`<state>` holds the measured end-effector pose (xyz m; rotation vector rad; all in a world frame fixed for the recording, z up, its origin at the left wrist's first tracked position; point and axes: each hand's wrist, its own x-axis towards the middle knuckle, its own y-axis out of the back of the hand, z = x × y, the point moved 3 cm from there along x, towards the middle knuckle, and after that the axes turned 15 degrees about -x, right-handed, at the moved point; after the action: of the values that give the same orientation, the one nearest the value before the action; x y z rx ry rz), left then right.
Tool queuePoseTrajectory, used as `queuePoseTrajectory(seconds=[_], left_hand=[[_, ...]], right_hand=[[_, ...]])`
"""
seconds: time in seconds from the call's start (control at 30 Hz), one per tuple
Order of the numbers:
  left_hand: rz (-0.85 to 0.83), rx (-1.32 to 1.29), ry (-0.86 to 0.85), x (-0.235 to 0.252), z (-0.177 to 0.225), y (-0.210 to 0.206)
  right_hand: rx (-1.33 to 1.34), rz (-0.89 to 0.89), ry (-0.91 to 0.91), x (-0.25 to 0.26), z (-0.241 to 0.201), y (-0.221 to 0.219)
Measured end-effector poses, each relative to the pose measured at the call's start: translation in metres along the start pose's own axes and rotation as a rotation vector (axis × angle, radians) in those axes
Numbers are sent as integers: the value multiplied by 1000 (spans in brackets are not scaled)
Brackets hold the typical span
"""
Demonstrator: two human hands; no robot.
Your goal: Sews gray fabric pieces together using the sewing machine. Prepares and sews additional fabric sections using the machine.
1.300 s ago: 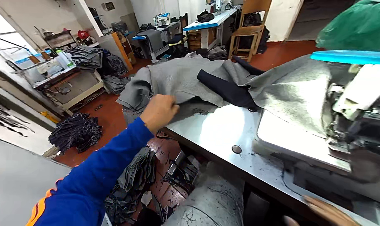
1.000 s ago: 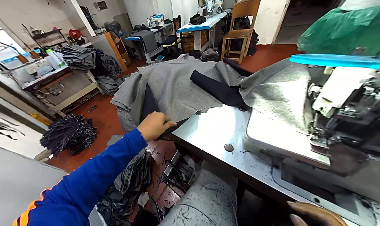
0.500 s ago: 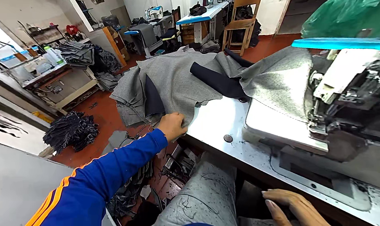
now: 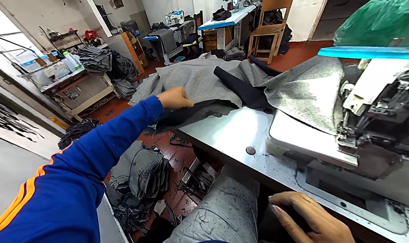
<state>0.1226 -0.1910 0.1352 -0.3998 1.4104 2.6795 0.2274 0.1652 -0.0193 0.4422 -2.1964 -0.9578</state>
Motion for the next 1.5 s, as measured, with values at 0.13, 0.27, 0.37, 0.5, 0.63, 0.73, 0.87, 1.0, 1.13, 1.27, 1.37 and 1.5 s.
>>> queuePoseTrajectory(seconds=[0.13, 0.27, 0.37, 0.5, 0.63, 0.73, 0.87, 1.0, 1.13, 1.27, 1.37, 1.5], left_hand=[[-74, -133, 167, 2, 9, 25], [-34, -150, 217, 9, 1, 35], [-4, 30, 16, 11, 7, -2], [19, 373, -35, 22, 16, -78], [-63, 438, -10, 46, 15, -74], [-133, 178, -94, 47, 23, -28], [-183, -344, -161, 26, 44, -9], [-126, -921, -459, -5, 106, -42], [183, -1237, -518, -26, 167, -105], [543, -1144, -759, 14, 154, -144], [236, -539, -1064, 25, 114, -185], [254, -8, -1120, 21, 87, -201]], right_hand=[[50, -64, 7, 10, -3, 15], [64, -86, -33, 7, 3, 28], [65, -83, -50, 5, 4, 27], [70, -109, -29, 6, -8, 15], [45, -143, -36, -2, -11, 14], [44, -154, -60, -3, -2, 21], [120, -111, -52, 12, -1, 17], [429, 89, -85, 43, -26, -12], [710, 442, -381, 74, -61, -50], [574, 428, -563, 60, -26, -53], [740, 155, -424, 11, -1, -36], [392, 166, -579, -60, 59, 38]])
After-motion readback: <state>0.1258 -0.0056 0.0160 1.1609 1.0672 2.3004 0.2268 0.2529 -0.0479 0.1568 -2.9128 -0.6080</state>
